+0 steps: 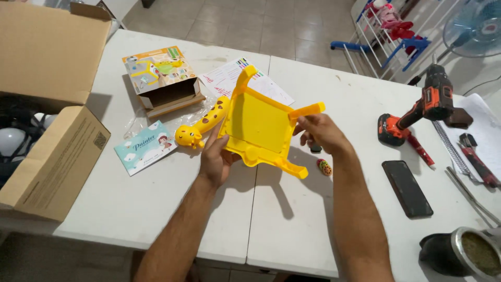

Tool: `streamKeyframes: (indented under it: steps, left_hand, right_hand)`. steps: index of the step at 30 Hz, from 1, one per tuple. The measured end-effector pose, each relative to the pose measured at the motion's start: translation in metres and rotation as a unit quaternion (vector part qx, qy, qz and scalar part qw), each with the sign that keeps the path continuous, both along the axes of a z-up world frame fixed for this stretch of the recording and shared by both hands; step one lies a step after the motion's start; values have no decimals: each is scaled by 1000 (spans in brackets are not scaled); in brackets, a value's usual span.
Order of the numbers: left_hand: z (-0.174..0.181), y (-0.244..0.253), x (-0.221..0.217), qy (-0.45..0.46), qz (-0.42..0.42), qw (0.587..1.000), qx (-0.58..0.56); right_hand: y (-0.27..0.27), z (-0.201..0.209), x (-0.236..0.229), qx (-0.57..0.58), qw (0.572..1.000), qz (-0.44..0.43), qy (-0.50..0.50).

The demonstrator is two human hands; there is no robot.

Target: Assembling a yellow giraffe-themed plastic drawing board by fitting the board into the frame and attaching it to the base.

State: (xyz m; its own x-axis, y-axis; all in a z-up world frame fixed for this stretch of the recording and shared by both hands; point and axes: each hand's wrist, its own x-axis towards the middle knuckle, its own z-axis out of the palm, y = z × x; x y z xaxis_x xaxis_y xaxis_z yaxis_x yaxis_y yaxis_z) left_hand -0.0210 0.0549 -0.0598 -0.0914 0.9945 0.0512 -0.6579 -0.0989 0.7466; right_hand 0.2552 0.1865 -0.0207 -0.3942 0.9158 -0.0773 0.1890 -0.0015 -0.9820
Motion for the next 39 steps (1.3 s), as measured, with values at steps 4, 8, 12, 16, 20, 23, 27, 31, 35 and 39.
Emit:
streamKeyframes:
  steps: [4, 8, 12, 16, 20, 23, 27, 31, 35, 39]
  left_hand:
    - [14, -7, 8, 15, 7, 999, -29]
    - [-12, 7, 9, 23, 8, 997, -79]
    - [-21, 10, 10, 14, -3, 998, -60]
    - [0, 1, 18, 19, 22, 998, -48]
    - [10, -2, 26, 6, 19, 997, -74]
    - [1, -5, 29, 16, 1, 999, -29]
    - [-6, -2, 30, 51, -22, 998, 15]
    - [14, -14, 30, 43, -12, 998, 34]
    - [30, -25, 26, 108, -16, 992, 65]
    - [28, -22, 25, 134, -9, 987, 89]
  right_hand:
    - [15, 5, 49, 130, 924, -154, -326]
    - [9, 7, 70, 54, 829, -108, -546]
    - [-1, 10, 67, 15, 782, -103, -615]
    - [16, 19, 91, 105, 799, -156, -571]
    - [-58, 89, 33, 384, 857, -202, -279]
    - [-94, 94, -12, 389, 883, -114, -236]
    - [-117, 87, -71, 327, 876, 26, -355]
    - [-124, 84, -93, 310, 855, 57, -413]
    - [-126, 80, -98, 336, 863, 48, -373]
    - [-124, 73, -91, 396, 839, 64, -367]
